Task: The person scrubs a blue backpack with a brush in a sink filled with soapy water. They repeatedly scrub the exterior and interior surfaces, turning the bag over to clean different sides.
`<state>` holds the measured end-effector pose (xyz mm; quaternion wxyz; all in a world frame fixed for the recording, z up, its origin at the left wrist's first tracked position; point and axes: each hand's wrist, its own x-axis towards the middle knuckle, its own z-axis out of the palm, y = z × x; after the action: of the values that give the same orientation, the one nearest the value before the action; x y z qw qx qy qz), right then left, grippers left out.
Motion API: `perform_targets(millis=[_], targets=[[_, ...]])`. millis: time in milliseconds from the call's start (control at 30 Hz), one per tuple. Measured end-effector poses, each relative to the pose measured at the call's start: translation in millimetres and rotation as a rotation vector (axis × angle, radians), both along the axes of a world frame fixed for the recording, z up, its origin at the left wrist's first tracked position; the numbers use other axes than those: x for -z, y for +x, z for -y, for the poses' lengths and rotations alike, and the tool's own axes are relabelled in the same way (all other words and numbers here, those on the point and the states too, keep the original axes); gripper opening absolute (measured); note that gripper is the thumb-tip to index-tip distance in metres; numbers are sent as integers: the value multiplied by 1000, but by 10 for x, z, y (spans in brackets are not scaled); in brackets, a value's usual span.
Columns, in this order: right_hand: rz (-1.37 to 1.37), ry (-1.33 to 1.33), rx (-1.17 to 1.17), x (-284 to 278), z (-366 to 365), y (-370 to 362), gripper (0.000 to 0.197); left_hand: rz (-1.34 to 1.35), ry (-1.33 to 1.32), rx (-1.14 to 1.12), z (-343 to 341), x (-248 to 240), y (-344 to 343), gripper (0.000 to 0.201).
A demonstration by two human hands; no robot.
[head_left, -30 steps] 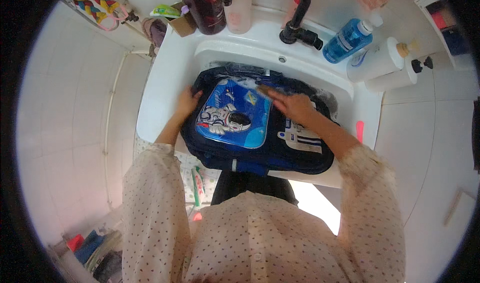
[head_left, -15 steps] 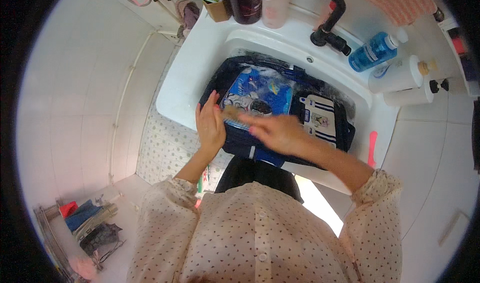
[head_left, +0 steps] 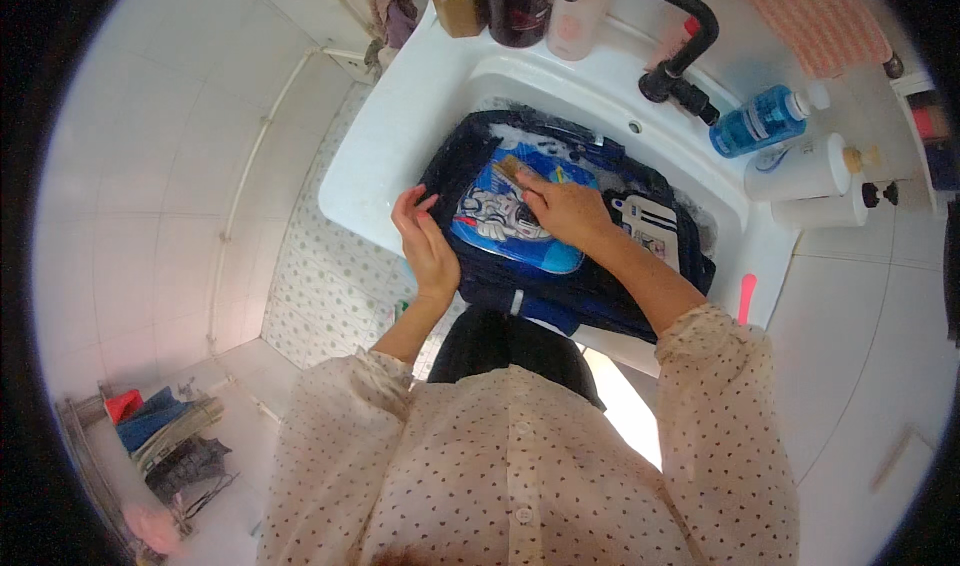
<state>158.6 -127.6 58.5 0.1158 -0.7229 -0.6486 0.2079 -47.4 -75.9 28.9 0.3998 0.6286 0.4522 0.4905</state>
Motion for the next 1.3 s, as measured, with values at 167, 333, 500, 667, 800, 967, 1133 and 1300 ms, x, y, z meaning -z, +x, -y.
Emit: perform_targets(millis=[167,333,500,667,800,967,1133,1300], targets=[[-208,48,-225,-529,262,-474,39,85,3,-144,-10,33,-94,31],[-71,-2,-149,-240,-464,-339,37,-73,34,-207,-97,156,-95,29],[-137,-106,-298,-625,-118,-542,36,-98,49,-231,-72,126,-199,31],[101,-81,1,184,-713,125,37,-130,80,-192,-148,103,-48,31],[-112,-173,-244,-345,-352,-348,38,-137,71,-225,-142,119,-144,25],[222,-239,25,213,-646,593,42,-809,121,191,-461,-199,-138,29],[270,-152,50,392,-501,439,51,-1363,81,464,-779,-165,52,39],[115,-97,77,447,-597,446,68,-968,-235,334,-885,86,69,39]])
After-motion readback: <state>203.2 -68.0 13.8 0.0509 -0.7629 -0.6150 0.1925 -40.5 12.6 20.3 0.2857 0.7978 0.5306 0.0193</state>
